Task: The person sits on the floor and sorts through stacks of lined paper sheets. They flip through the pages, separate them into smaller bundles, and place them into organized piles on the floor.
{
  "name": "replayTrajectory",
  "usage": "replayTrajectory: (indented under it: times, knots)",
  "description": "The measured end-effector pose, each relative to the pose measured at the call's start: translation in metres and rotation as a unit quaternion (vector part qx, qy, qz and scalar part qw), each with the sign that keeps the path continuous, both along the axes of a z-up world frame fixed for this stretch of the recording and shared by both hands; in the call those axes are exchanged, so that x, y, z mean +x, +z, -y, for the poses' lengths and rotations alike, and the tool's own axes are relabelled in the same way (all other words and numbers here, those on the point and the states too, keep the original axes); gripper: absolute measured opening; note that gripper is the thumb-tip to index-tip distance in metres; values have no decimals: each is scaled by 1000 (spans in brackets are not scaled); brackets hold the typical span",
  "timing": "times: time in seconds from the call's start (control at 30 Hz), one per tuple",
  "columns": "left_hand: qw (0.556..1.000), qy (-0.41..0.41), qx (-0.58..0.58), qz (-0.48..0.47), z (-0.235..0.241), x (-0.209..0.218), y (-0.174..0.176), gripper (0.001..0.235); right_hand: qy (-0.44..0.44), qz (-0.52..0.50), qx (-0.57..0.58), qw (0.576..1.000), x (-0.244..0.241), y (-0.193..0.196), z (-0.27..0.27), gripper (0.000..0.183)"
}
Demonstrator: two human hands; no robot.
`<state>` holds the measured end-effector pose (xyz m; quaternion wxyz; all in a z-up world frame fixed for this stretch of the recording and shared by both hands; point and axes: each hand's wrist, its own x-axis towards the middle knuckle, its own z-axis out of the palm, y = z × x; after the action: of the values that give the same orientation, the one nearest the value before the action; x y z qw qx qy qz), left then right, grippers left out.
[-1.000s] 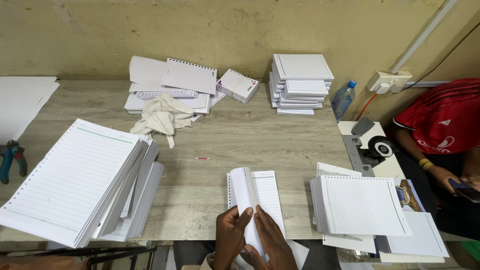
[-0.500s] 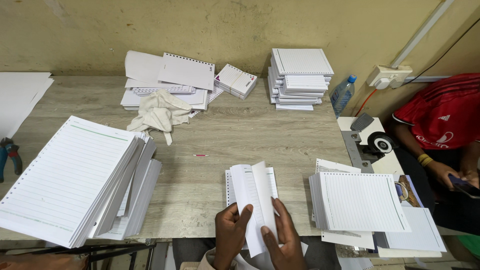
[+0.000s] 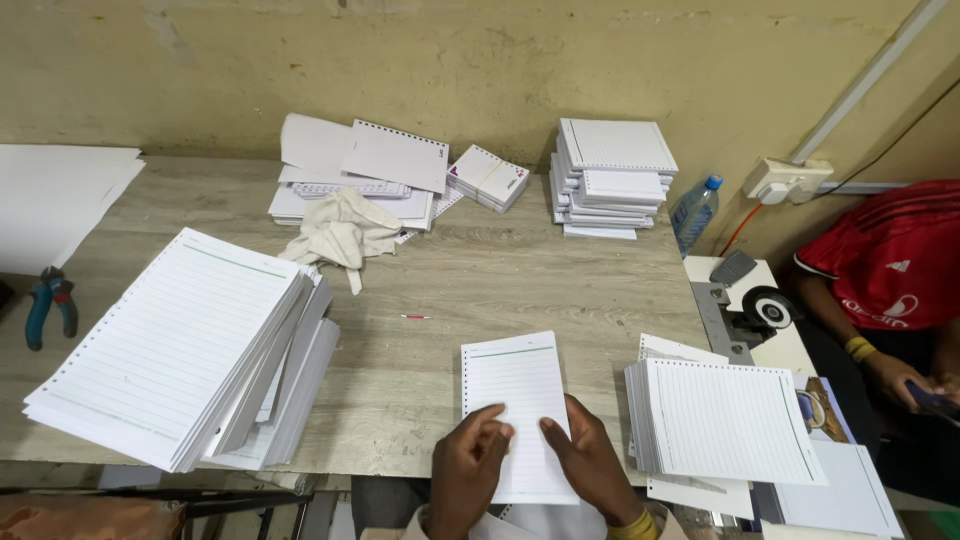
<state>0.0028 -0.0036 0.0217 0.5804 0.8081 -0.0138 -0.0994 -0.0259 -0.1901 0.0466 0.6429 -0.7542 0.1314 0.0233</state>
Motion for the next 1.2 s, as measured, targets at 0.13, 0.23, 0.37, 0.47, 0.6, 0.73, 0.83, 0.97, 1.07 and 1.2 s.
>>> replayTrajectory:
  times: [0.13,0.23,0.37,0.47,0.6,0.73,0.83,0.97,1.07,1.2]
  knots:
    - [963,170,184,100,-17,-8,16,47,-18,-39,93,995,-19,11,13,80]
    - [993,94,63,38,-25,-2,40,86,-7,31,250,968,-30,15,15,70]
    - [985,14,-171,-29,-13,3,64,51,-38,40,146,988,-33,33,8,58]
    - [989,-15,-145,17,-11,-1,62,48,-113,24,44,992,-40,-2,17,32]
    - [983,-24,-180,-28,-6,-5,42,47,-116,-83,-59,988,-37,-22,8,39]
    - [987,8,-160,14,-2,-12,19,34,-149,-58,-25,987,-42,-56,8,40]
    - [986,40,-155,44,2,-9,11,29,-123,6,-122,985,-39,-60,15,49]
    - [965,143,-220,-1,-6,-10,-14,29,-35,-2,-68,997,-52,-18,22,37]
    - [936,165,-309,-27,-9,-10,15,32,12,79,-101,992,-68,-3,26,44]
    - [952,-13,-306,-21,-5,0,-12,45,-223,-105,288,925,-82,9,48,61]
